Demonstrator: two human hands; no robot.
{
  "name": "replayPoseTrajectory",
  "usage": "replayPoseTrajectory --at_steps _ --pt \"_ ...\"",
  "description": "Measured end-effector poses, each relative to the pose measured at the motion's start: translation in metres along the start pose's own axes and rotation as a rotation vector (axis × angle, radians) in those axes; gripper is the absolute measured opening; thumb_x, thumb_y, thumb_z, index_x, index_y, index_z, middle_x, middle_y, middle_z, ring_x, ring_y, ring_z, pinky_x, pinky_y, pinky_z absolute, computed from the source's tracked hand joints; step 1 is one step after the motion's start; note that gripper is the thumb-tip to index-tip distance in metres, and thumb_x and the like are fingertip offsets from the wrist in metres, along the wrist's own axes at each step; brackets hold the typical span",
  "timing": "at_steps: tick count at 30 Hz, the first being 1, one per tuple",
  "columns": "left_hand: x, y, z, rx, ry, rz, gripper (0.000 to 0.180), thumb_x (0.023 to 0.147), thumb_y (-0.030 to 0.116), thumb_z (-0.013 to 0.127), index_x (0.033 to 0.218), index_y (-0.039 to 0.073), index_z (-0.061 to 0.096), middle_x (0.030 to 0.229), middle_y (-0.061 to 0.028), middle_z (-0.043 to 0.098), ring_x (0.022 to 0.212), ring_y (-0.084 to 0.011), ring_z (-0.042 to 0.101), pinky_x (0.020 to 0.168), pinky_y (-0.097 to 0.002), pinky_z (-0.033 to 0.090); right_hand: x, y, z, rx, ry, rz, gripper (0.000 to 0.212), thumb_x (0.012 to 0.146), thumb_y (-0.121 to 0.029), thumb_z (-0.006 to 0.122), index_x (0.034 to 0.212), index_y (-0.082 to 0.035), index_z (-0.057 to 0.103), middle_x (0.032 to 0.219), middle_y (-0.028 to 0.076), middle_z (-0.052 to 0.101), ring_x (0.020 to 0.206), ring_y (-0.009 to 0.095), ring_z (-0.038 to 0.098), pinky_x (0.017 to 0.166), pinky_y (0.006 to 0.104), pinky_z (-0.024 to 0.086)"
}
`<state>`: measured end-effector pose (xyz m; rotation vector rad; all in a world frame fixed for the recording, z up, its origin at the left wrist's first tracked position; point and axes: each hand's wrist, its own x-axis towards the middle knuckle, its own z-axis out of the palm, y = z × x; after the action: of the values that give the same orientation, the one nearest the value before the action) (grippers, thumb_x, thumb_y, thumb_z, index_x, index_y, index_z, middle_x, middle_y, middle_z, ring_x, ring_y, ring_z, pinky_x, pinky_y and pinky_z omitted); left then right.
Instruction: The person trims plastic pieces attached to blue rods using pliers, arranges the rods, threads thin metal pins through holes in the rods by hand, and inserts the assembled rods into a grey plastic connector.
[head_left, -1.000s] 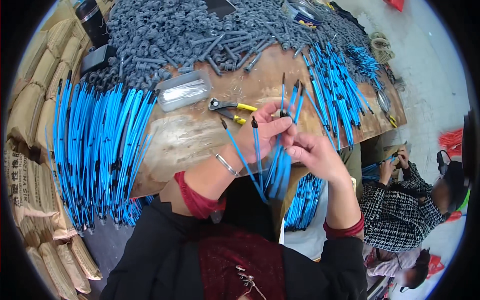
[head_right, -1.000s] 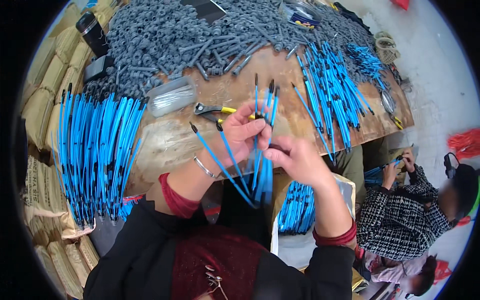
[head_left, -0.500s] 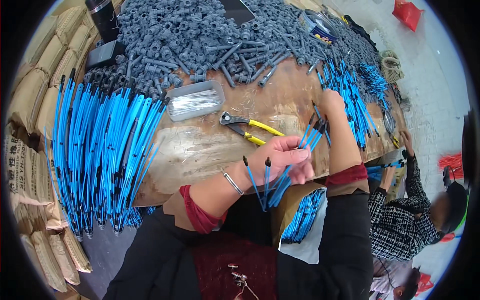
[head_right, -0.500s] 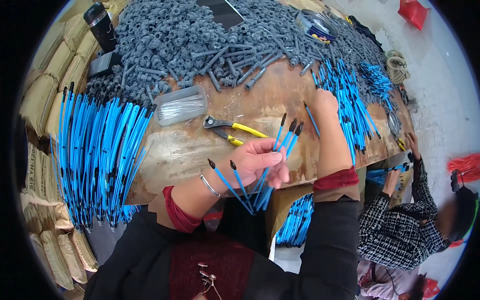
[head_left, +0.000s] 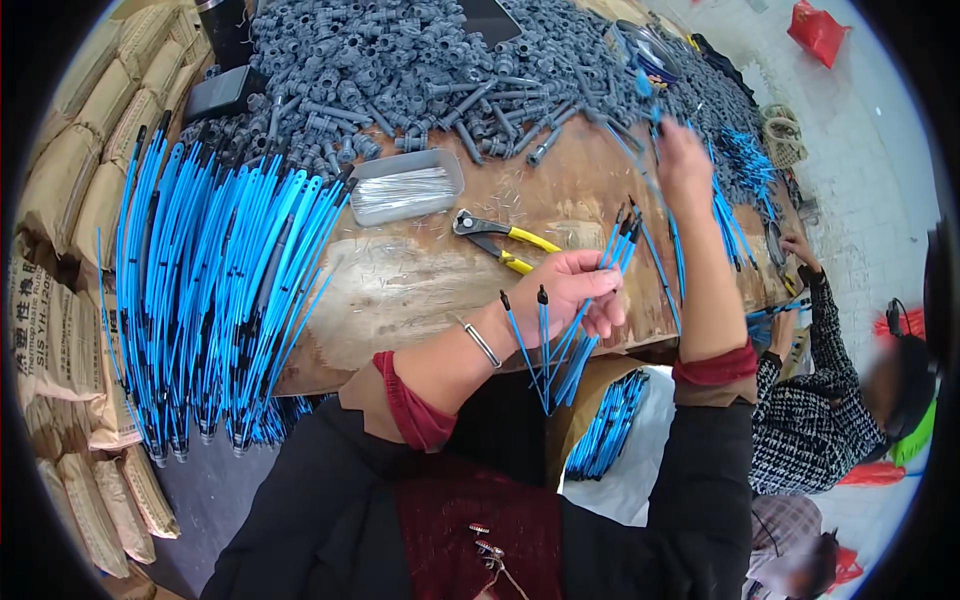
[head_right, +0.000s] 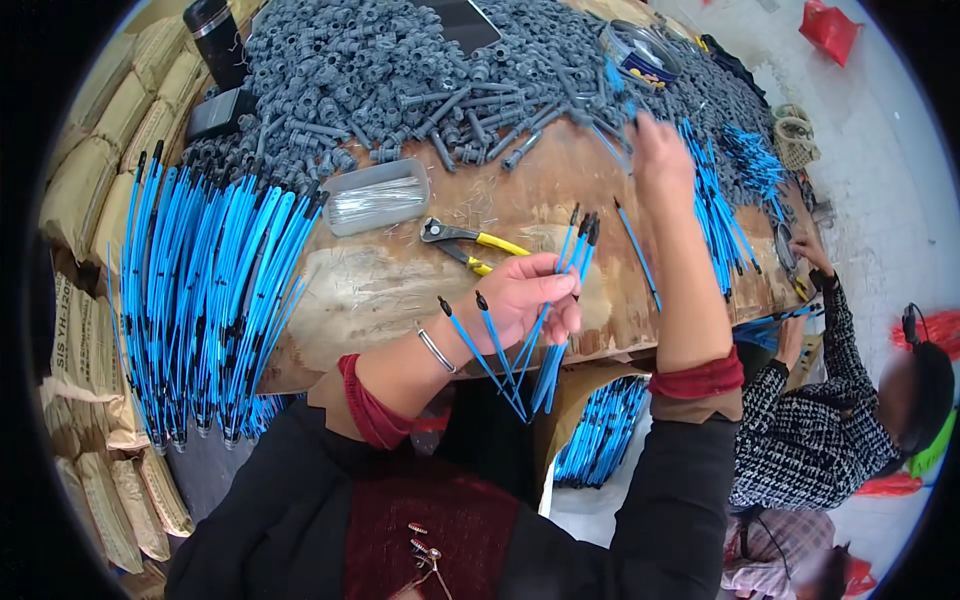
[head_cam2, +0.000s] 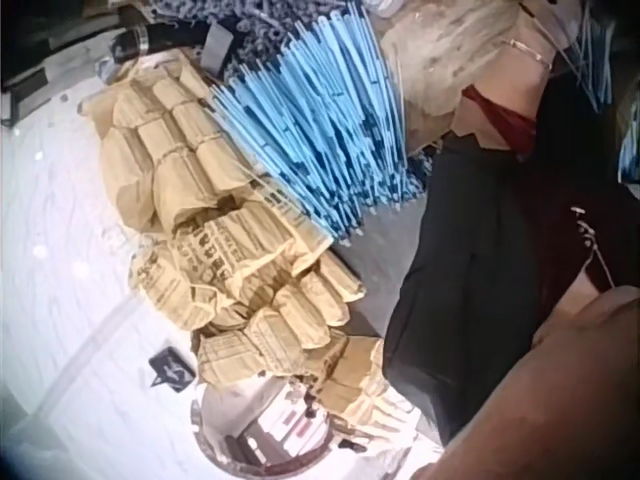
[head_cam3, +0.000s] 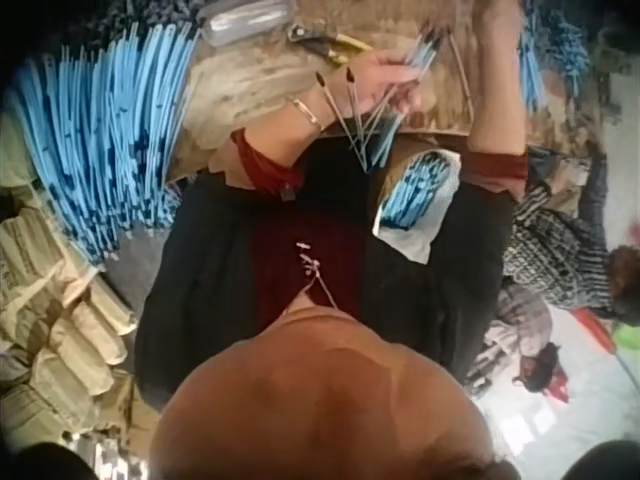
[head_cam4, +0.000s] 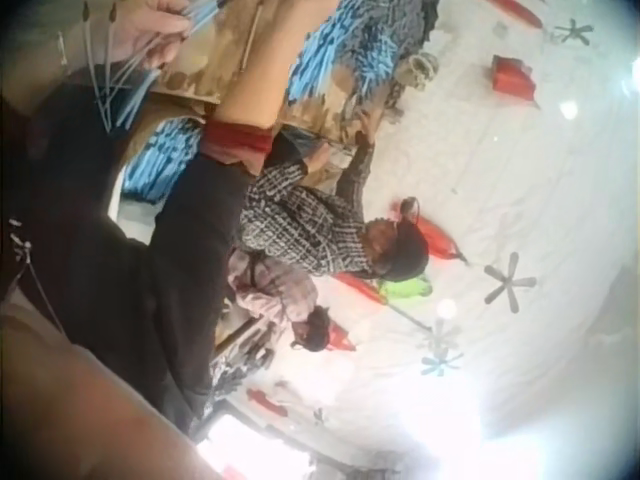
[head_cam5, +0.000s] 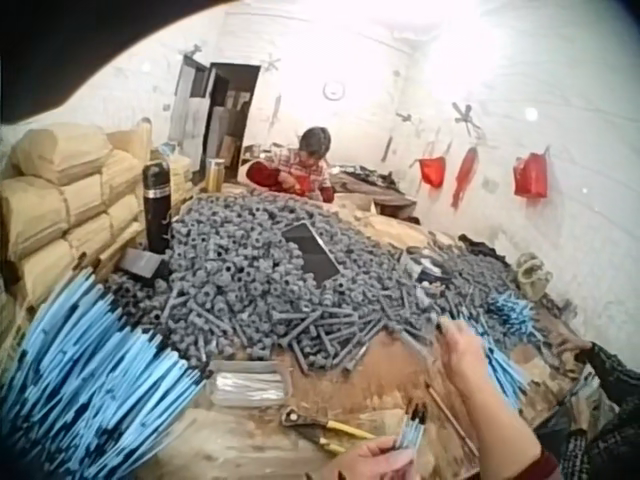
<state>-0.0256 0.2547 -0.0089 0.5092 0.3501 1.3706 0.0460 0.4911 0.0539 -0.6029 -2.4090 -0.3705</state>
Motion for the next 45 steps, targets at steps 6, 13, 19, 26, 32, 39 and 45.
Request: replayPoseTrajectory --at_steps 6,13,19,26,32,39,45 --pt "0.005 0.001 -0.003 -0.022 0.051 0.020 0.016 0.090 0.022 0.053 0.095 0.007 0.054 0.075 -0.0097 0.064 0.059 -0.0172 0.062 0.054 -0.0266 0.048 0.014 -0.050 -0.141 0.326 0.292 0.163 0.025 0.087 -0.006 0.055 0.112 -0.002 0.058 0.079 0.002 0.058 0.066 0.009 0.052 0.059 0.0217 0.043" --pt "0.003 0.003 0.007 -0.245 0.003 0.119 0.020 0.090 0.022 0.054 0.100 0.005 0.052 0.078 -0.0115 0.064 0.064 -0.0189 0.063 0.058 -0.0292 0.050 -0.104 -0.109 -0.145 0.766 -0.452 0.520 0.025 0.084 -0.007 0.059 0.107 0.004 0.059 0.069 0.000 0.056 0.059 0.007 0.051 0.053 0.0203 0.041" --pt "0.002 0.002 0.007 -0.102 0.101 0.271 0.019 0.088 0.013 0.057 0.104 0.007 0.051 0.080 -0.0112 0.064 0.064 -0.0184 0.063 0.057 -0.0302 0.051 -0.128 -0.110 -0.125 0.586 -0.401 0.417 0.021 0.083 -0.007 0.061 0.101 0.003 0.061 0.068 0.000 0.057 0.060 0.005 0.051 0.053 0.0208 0.042" --pt "0.000 0.001 -0.010 -0.190 -0.051 0.189 0.013 0.088 0.011 0.055 0.101 0.008 0.055 0.070 -0.0079 0.062 0.053 -0.0158 0.057 0.051 -0.0283 0.049 -0.123 0.022 -0.067 0.093 -0.221 0.661 0.027 0.083 -0.026 0.058 0.088 0.000 0.065 0.081 0.017 0.065 0.074 0.028 0.064 0.067 0.0351 0.049" --pt "-0.002 0.008 -0.008 -0.181 -0.193 -0.037 0.009 0.088 0.015 0.057 0.095 0.010 0.058 0.074 -0.0074 0.064 0.059 -0.0170 0.063 0.052 -0.0253 0.048 -0.137 0.053 -0.015 -0.131 -0.306 0.699 0.026 0.079 -0.026 0.061 0.091 -0.003 0.063 0.085 0.019 0.064 0.080 0.036 0.062 0.069 0.0428 0.047" --pt "0.003 0.003 -0.002 -0.064 0.110 0.102 0.012 0.090 0.014 0.053 0.098 0.006 0.057 0.081 -0.0152 0.066 0.066 -0.0226 0.066 0.057 -0.0313 0.053 -0.084 0.011 -0.114 0.373 0.046 0.689 0.017 0.086 -0.018 0.055 0.089 -0.001 0.057 0.072 0.010 0.063 0.058 0.019 0.058 0.054 0.0290 0.044" --pt "0.004 0.001 0.001 -0.124 0.076 0.134 0.012 0.089 0.014 0.055 0.097 0.006 0.057 0.086 -0.0151 0.066 0.074 -0.0225 0.066 0.061 -0.0310 0.053 -0.105 -0.078 -0.177 1.330 -0.224 0.785 0.020 0.093 -0.018 0.046 0.092 0.000 0.054 0.065 0.005 0.057 0.048 0.007 0.049 0.044 0.0191 0.039"
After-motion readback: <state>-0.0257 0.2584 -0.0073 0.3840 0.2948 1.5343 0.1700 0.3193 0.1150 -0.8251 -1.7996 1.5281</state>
